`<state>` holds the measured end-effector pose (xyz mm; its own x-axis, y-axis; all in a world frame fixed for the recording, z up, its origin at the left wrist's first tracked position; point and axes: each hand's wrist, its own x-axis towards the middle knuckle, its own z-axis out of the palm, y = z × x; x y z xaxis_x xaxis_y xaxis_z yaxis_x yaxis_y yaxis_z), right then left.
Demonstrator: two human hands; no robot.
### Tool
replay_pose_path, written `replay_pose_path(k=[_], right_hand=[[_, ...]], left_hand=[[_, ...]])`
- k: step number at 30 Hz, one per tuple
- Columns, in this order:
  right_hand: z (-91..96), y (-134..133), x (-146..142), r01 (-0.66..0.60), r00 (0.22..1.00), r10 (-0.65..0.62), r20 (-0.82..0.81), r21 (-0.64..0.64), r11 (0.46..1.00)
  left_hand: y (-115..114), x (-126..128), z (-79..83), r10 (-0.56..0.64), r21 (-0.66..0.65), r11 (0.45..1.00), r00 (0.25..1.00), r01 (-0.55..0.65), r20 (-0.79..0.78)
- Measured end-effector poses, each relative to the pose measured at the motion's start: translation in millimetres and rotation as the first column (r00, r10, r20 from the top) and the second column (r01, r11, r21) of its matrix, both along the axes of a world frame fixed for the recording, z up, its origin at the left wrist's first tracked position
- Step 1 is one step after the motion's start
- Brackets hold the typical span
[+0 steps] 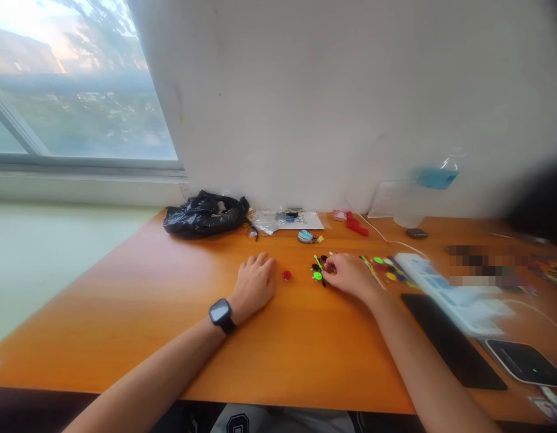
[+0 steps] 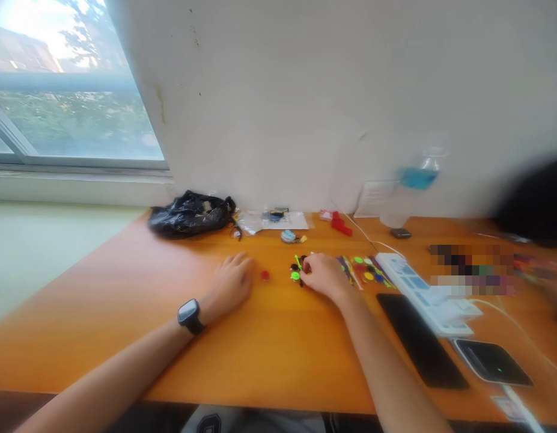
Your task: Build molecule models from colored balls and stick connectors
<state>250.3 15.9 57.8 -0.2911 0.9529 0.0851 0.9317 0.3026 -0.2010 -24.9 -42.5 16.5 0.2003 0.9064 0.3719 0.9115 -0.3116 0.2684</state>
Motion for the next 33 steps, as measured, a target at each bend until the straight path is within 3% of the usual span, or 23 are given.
replay_pose_path(k=[8, 12, 14, 17, 21, 27, 29, 33], right_hand=[[-1.2, 1, -3, 0.026, 0.999, -0.025, 0.025, -0.036, 0.999], [-1.5, 1, -5, 0.044, 0.998, -0.041, 0.049, -0.048, 0.998], [-1.5, 1, -5, 0.053, 0.997, -0.050, 0.057, -0.050, 0.997], [-0.9, 1, -6, 0.061, 0.996, -0.057, 0.066, -0.053, 0.997], [-0.5, 0, -7, 0.065, 0.996, -0.061, 0.072, -0.055, 0.996], [-2.4, 1, -7, 0.072, 0.996, -0.068, 0.063, -0.060, 0.996], [-2.7, 2, -7, 0.072, 0.996, -0.069, 0.053, -0.065, 0.995], [-2.9, 2, -7, 0.076, 0.996, -0.073, 0.049, -0.059, 0.995]], left_hand=[[3, -2, -4.6, -0.051, -0.096, 0.994, 0.999, 0.052, 0.008], [4, -4, -6.4, 0.002, -0.156, 0.988, 1.000, 0.002, 0.019], [5, -3, -8.3, 0.044, -0.138, 0.990, 0.998, -0.038, 0.040], [6, 1, -9.4, 0.041, 0.002, 0.999, 0.993, -0.041, 0.107], [6, 7, -7.6, -0.129, 0.153, 0.983, 0.973, 0.100, 0.190], [0, 11, -12.9, -0.495, 0.090, 0.869, 0.847, 0.487, 0.193], [-1, 12, -15.3, -0.539, 0.061, 0.841, 0.821, 0.538, 0.189], [-2, 12, -19.2, -0.533, 0.031, 0.843, 0.827, 0.536, 0.180]])
